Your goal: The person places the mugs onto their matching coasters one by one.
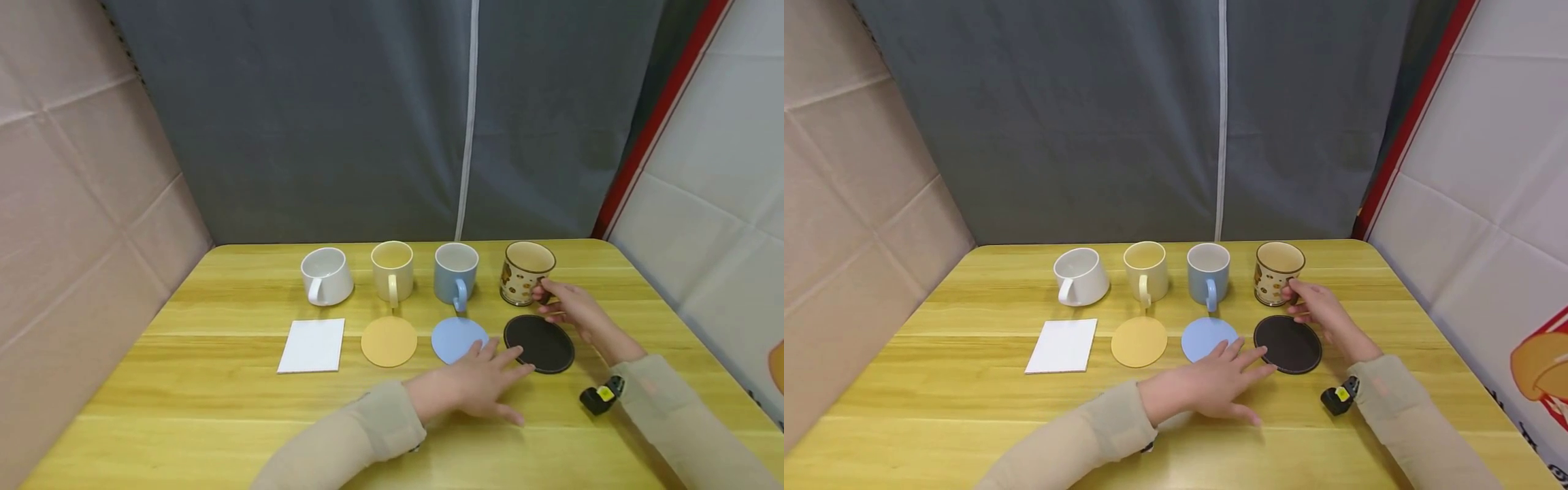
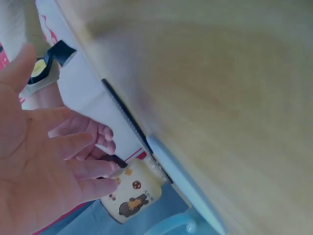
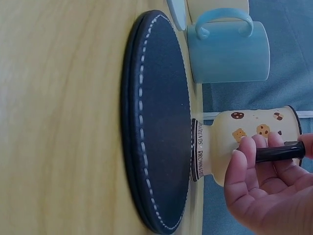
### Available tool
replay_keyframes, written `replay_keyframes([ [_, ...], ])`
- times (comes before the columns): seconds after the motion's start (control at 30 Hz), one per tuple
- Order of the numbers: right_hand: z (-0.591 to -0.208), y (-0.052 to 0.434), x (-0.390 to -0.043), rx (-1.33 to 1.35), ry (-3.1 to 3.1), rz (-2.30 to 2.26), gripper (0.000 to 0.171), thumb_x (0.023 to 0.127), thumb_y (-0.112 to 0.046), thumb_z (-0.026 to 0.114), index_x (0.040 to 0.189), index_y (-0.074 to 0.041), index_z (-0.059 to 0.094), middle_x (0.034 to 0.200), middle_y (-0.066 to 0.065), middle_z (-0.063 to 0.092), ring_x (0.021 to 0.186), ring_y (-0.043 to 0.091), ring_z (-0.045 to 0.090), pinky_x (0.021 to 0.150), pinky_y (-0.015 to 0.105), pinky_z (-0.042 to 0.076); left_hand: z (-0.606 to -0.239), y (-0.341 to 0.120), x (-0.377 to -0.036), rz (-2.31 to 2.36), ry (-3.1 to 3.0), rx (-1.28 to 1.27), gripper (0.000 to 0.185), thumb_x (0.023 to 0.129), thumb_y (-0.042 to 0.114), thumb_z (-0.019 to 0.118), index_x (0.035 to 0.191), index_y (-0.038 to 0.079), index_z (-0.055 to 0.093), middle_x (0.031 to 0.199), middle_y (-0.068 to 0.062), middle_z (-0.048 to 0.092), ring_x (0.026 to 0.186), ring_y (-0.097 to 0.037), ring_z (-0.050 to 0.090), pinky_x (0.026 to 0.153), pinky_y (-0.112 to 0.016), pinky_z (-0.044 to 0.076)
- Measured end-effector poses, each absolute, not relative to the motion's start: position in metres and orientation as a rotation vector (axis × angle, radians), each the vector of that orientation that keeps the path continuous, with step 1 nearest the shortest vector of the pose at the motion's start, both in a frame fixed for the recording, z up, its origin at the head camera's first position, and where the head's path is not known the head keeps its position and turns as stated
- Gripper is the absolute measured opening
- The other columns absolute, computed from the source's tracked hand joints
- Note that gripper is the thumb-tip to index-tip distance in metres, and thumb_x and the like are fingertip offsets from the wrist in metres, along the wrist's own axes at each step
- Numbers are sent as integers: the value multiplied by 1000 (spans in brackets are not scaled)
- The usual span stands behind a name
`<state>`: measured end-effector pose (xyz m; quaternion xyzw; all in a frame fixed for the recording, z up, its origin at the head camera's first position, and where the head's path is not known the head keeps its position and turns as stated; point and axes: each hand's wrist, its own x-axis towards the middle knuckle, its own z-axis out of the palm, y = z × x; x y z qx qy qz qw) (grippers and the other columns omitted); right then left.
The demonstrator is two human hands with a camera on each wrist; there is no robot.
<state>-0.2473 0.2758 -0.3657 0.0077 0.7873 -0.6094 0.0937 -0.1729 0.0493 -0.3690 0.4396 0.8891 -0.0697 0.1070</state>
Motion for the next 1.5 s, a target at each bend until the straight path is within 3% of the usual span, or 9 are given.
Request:
replay_keyframes([
  [0.5, -364, 276, -248, 27, 2323, -1812, 34, 95, -43, 40, 98, -15, 59, 86, -14, 59, 75, 5, 60, 67, 24, 51, -375, 71, -177, -303, 2569, 1288, 79, 79, 74, 33, 145, 40, 5, 153, 9, 0, 140, -23, 6, 111, -40, 18],
  [1.13, -366, 278, -249, -2, 2331, -1791, 37, 95, -46, 40, 100, -16, 61, 88, -15, 60, 77, 4, 62, 70, 24, 51, -375, 93, -190, -357, 2541, 1136, 79, 77, 75, 35, 143, 44, 6, 152, 13, 4, 140, -21, 9, 110, -39, 20],
  [1.5, -368, 280, -249, -2, 2154, -1910, 30, 95, -43, 42, 89, -24, 64, 91, -13, 59, 80, 5, 64, 69, 25, 53, -382, 107, -189, -482, 2517, 1057, 77, 76, 77, 32, 142, 48, 5, 151, 17, 2, 140, -16, 7, 110, -37, 18],
])
